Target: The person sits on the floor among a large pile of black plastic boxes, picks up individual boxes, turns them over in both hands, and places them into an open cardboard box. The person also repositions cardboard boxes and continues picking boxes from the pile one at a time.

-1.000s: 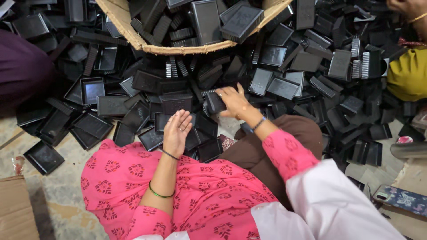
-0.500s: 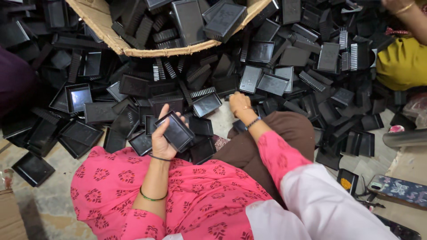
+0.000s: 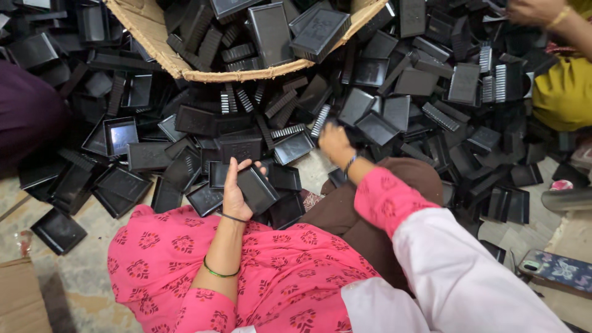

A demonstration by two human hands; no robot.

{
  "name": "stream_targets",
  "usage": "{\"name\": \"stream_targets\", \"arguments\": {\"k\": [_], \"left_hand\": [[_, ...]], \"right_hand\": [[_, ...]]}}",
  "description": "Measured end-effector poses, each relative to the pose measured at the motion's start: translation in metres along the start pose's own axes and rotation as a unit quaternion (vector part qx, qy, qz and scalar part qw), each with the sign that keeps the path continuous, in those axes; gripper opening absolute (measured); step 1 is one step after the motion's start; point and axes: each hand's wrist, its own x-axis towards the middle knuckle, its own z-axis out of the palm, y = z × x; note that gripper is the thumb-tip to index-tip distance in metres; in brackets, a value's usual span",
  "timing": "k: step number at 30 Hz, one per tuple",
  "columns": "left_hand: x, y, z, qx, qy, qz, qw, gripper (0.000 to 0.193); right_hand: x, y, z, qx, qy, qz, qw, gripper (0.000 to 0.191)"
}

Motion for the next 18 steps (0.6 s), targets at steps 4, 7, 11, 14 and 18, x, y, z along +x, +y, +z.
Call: {"name": "stream_targets", "arguments": {"k": [4, 7, 11, 14, 18], "left_hand": [[0.003, 0.001, -0.004, 0.026, -0.013, -0.013, 0.999, 0.037], [0.000, 0.000, -0.003, 0.087, -0.017, -0.077, 0.993, 0.037], [-0.008, -0.008, 0.008, 0.115, -0.008, -0.253, 0.961, 0.066], [-0.011, -0.019, 0.014, -0.006, -0.113, -0.292, 0.950, 0.069], [-0.009, -0.032, 0.011, 0.111, -0.117, -0.088, 0.983, 0.051]], "right_hand": [[-0.014, -0.008, 0.003, 0.009, 0.221, 0.022, 0.975, 0.012], [-0.023, 0.009, -0.047, 0.093, 0.251, 0.114, 0.957, 0.010], [-0.105, -0.015, -0.119, 0.285, 0.275, 0.082, 0.915, 0.014], [-0.152, -0.075, -0.139, 0.429, 0.348, -0.091, 0.829, 0.029], [-0.156, -0.112, -0.141, 0.559, 0.266, -0.107, 0.778, 0.054]]}}
